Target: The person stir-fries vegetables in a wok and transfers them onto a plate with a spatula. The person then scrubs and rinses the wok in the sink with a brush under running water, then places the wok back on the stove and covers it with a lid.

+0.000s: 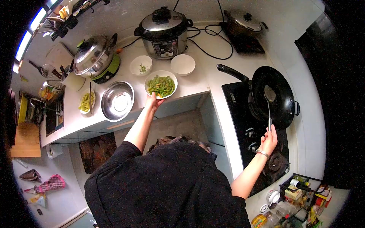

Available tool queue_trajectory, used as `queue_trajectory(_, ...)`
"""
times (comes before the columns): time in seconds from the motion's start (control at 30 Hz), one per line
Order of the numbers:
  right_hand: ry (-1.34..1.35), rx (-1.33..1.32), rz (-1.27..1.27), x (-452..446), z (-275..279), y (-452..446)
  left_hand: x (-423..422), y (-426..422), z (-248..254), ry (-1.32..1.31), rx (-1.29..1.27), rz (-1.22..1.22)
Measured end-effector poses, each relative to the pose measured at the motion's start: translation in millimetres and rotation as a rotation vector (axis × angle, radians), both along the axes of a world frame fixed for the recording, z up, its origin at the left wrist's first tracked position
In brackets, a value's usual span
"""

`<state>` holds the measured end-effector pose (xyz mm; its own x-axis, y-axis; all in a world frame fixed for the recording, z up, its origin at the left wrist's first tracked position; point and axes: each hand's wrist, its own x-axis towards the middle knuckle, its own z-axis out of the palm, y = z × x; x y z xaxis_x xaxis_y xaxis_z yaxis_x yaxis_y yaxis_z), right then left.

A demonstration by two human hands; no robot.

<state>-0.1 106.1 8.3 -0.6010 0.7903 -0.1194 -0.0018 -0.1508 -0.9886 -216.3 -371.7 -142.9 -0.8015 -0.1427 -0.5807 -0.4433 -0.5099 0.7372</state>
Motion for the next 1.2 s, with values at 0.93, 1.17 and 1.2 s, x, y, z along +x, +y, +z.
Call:
queue_trajectory(0.93,0.135,-0.556,-0.095,6.0,-67.6,-76.2,14.1,76.9,79.3,0.574,-0.418,-0.446)
queue_trajectory(1.17,0.132,-0.641,0.433,-116.9,-43.0,-108.0,-55.9,216.3,194.4,1.376,-1.124,-0.758)
queue_trajectory(1.2,0.139,-0.66,0.43,-136.7,-41.1,-105.4,-66.9,233.6,188.3,1.429,-1.306,-0.76)
